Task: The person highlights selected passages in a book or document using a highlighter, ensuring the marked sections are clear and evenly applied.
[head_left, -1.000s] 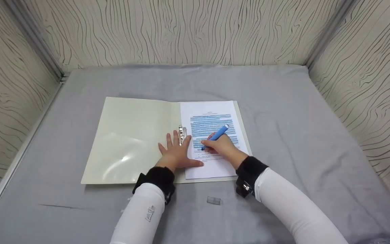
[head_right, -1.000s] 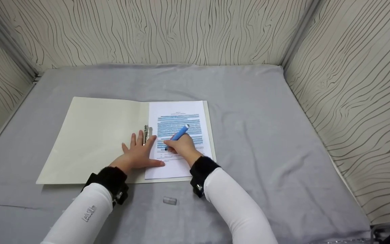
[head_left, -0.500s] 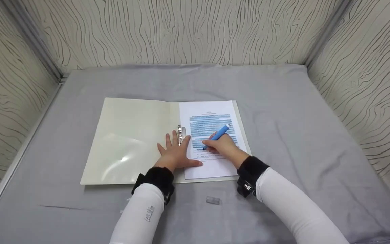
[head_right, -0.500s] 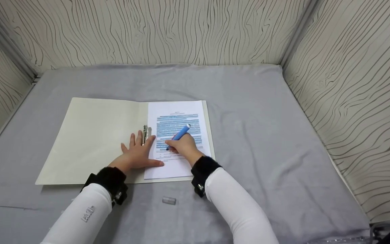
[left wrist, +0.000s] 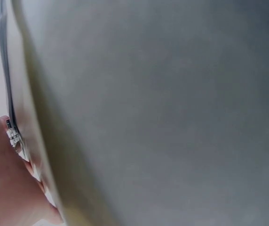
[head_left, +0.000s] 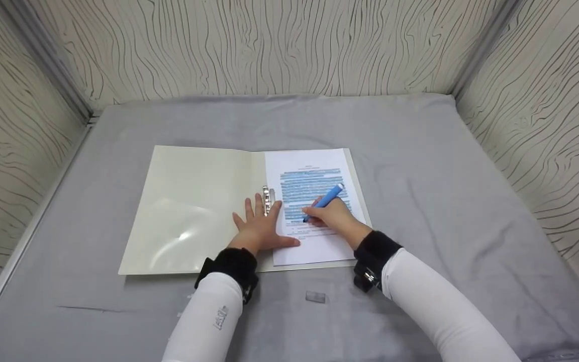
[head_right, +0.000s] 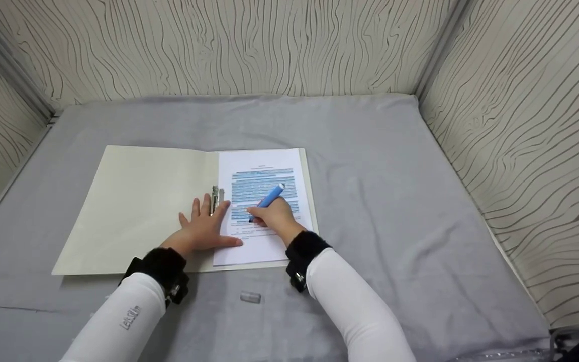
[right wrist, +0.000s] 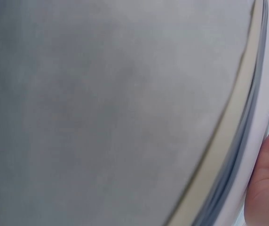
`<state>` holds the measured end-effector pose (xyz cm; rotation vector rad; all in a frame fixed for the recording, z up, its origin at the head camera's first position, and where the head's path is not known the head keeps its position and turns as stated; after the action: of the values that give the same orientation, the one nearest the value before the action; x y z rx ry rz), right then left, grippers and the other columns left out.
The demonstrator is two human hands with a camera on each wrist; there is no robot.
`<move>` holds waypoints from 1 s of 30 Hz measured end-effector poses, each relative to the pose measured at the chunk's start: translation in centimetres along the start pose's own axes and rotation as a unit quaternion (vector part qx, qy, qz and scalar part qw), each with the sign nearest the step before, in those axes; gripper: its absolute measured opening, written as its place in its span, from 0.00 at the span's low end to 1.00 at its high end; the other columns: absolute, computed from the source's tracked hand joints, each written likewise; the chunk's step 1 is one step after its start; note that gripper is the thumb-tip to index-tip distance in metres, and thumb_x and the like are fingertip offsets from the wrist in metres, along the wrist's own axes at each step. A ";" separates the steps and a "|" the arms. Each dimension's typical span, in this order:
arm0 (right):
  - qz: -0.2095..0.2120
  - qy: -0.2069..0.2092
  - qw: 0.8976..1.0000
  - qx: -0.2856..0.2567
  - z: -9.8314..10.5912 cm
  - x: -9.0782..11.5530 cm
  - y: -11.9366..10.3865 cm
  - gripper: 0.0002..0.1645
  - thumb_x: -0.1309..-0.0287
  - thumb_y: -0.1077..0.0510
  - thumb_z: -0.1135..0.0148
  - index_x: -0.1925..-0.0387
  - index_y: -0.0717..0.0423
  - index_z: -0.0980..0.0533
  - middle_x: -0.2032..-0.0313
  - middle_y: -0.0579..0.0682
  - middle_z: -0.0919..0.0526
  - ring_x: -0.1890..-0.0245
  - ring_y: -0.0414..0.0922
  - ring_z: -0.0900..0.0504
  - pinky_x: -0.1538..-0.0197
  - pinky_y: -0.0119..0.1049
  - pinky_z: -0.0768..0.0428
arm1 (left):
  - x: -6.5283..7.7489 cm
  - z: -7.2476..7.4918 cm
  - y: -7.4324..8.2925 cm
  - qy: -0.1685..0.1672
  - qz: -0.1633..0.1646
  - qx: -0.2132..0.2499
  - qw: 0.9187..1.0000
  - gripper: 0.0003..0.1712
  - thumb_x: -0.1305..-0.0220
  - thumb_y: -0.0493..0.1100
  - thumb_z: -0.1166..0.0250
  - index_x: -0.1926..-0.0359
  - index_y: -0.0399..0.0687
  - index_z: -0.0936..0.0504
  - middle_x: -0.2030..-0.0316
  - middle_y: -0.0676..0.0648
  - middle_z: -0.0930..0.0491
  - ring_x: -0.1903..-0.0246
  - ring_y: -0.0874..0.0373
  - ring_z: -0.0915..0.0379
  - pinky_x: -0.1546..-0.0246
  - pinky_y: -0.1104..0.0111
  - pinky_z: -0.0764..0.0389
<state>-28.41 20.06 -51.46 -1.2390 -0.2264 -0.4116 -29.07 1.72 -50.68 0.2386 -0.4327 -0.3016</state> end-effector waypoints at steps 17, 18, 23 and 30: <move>-0.012 0.000 1.000 0.006 0.5 0.0 0.0 0.15 0.50 0.56 0.30 0.67 0.61 0.26 0.74 0.51 0.19 0.75 0.40 0.18 0.68 0.29 0.21 | -0.1 0.0 -0.1 -0.006 0.008 -0.010 1.000 0.64 0.63 0.79 0.38 0.27 0.64 0.53 0.29 0.37 0.71 0.32 0.37 0.80 0.41 0.35 0.65; -0.014 0.000 1.000 0.005 0.6 0.0 0.0 0.15 0.50 0.56 0.30 0.67 0.61 0.26 0.74 0.52 0.19 0.75 0.40 0.18 0.68 0.29 0.21 | -0.1 0.0 -0.2 -0.005 0.007 -0.009 1.000 0.64 0.63 0.79 0.38 0.27 0.63 0.53 0.29 0.37 0.70 0.32 0.37 0.80 0.42 0.35 0.65; -0.016 0.001 1.000 0.005 0.7 0.0 0.2 0.16 0.50 0.55 0.30 0.66 0.62 0.26 0.73 0.52 0.19 0.74 0.41 0.18 0.67 0.29 0.21 | -0.2 -0.1 -0.2 -0.006 0.005 -0.009 1.000 0.64 0.63 0.79 0.38 0.27 0.63 0.53 0.29 0.36 0.71 0.32 0.37 0.80 0.42 0.35 0.66; -0.013 0.004 1.000 0.006 1.0 -0.1 0.4 0.15 0.50 0.56 0.30 0.67 0.62 0.26 0.74 0.52 0.19 0.76 0.40 0.18 0.69 0.29 0.21 | -0.2 0.0 -0.1 -0.006 0.003 -0.008 1.000 0.64 0.63 0.79 0.38 0.27 0.63 0.53 0.29 0.36 0.71 0.32 0.37 0.80 0.42 0.35 0.65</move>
<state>-28.28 21.15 -51.58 -1.2234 -0.2377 -0.4372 -29.22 1.65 -50.81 0.2201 -0.4423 -0.2999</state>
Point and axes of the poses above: each hand's wrist, its own x-axis away from the middle knuckle, its own z-axis out of the back of the hand, y = z × x, the point moved 2 cm from there along -x, towards the middle knuckle
